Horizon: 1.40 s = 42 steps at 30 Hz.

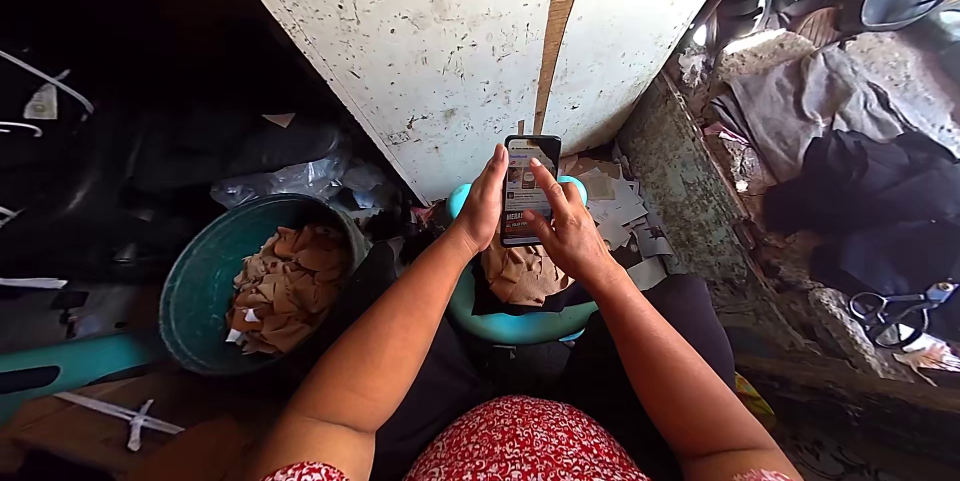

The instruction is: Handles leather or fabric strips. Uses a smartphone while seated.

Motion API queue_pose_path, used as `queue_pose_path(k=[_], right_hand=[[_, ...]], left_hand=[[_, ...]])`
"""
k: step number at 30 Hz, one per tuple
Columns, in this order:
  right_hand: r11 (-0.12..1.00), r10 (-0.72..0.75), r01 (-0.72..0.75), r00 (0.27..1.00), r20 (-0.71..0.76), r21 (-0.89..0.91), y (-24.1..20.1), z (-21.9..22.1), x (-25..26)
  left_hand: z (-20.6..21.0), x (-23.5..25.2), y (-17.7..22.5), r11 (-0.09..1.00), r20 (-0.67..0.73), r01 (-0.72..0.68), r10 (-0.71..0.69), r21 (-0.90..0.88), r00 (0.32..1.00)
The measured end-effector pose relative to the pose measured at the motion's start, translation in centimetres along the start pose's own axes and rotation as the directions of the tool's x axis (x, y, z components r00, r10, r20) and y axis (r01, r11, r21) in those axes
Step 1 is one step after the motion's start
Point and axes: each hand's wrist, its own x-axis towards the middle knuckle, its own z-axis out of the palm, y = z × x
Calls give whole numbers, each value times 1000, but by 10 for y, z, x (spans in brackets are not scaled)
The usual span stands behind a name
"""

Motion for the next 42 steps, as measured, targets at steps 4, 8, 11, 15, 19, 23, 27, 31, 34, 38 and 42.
queue_pose_path(k=[4, 8, 11, 15, 19, 23, 27, 31, 34, 38, 42], right_hand=[[966, 35, -33, 999, -4, 255, 4, 3, 1], [857, 162, -226, 971, 174, 463, 4, 0, 2], [673, 264, -413, 909, 322, 614, -1, -3, 4], [524, 278, -491, 871, 405, 696, 2, -6, 4], [510, 284, -512, 859, 427, 691, 2, -7, 4], [478, 318, -527, 849, 421, 702, 2, -4, 3], [456, 335, -539, 841, 424, 708, 2, -4, 3], [456, 345, -544, 837, 424, 704, 2, -3, 2], [449, 353, -545, 836, 420, 708, 1, -2, 1], [445, 357, -548, 834, 421, 708, 1, -2, 1], [454, 358, -547, 835, 419, 703, 2, 0, 1]], left_hand=[[-5, 1, 6, 1000, 17, -4, 4, -19, 1000], [-10, 7, 6, 997, 34, -17, 20, -77, 999], [-11, 8, 7, 992, 43, -9, 14, -123, 999], [-13, 9, 4, 988, 66, 7, 4, -151, 998], [-11, 6, 5, 992, 80, 20, -10, -126, 997], [-11, 6, 3, 997, 108, 27, -18, -77, 994], [-9, 4, 5, 998, 120, 25, -17, -63, 993], [-5, -1, 8, 998, 94, 24, -18, -60, 995], [-6, -1, 7, 998, 106, 24, -17, -64, 994], [-9, 2, 4, 998, 124, 22, -15, -52, 992], [-11, 4, 2, 999, 141, 22, -15, -50, 990]])
